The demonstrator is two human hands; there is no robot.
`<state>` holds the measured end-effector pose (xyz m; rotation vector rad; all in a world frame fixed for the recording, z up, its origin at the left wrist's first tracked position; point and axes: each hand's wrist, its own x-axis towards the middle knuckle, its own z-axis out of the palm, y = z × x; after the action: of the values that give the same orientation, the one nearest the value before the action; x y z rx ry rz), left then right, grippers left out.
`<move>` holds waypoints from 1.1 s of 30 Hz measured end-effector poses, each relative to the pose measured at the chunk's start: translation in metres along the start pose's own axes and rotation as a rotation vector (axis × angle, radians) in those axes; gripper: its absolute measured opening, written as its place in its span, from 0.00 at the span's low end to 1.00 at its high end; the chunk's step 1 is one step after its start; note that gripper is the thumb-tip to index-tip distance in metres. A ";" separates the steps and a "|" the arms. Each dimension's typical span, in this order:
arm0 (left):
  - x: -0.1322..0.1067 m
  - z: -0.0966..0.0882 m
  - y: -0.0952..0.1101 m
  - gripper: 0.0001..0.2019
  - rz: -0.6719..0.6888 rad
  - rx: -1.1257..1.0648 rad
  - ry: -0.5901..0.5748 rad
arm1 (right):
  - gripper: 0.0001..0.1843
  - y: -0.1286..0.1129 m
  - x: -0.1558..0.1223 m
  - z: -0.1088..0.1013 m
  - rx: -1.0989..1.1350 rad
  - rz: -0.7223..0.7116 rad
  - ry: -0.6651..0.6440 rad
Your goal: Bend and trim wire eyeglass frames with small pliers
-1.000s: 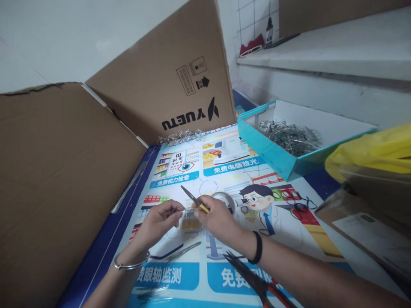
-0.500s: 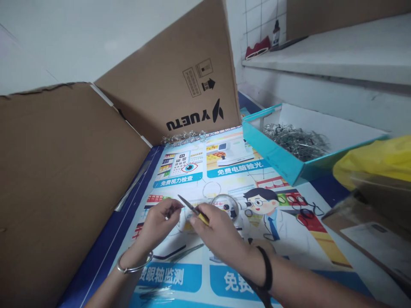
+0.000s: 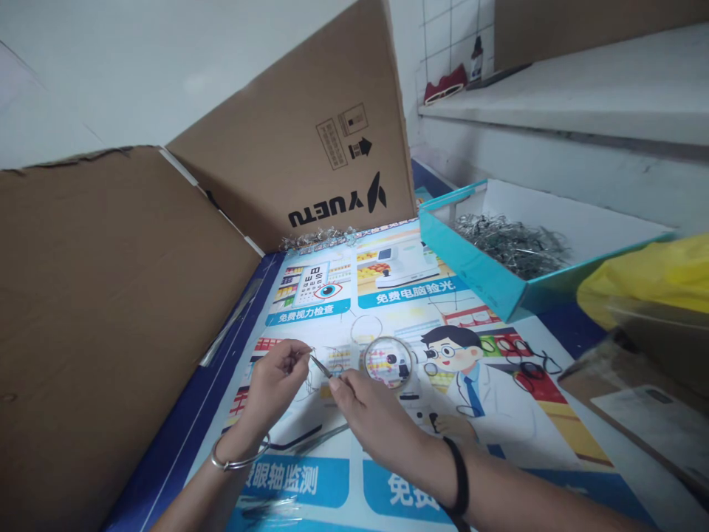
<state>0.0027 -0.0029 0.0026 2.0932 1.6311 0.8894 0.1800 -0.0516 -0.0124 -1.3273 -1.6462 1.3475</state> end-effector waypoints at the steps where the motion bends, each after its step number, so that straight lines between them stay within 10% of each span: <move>1: 0.000 0.001 0.000 0.05 -0.014 -0.010 -0.007 | 0.20 0.001 0.001 0.000 0.001 0.000 0.006; 14: 0.001 0.002 0.000 0.03 -0.152 -0.160 -0.072 | 0.17 0.003 0.005 0.000 0.010 -0.031 0.045; 18: 0.001 -0.001 0.005 0.03 -0.236 -0.299 -0.124 | 0.03 0.002 0.005 -0.005 -0.214 -0.171 0.250; 22: -0.002 -0.001 0.011 0.07 -0.300 -0.476 -0.179 | 0.13 0.007 0.008 -0.009 -0.395 -0.421 0.446; 33: -0.007 0.009 0.013 0.10 -0.280 -0.727 -0.337 | 0.09 0.018 0.014 -0.012 -0.440 -0.545 0.401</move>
<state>0.0178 -0.0119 0.0019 1.3822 1.1471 0.8139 0.1922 -0.0351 -0.0275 -1.1533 -1.8794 0.3867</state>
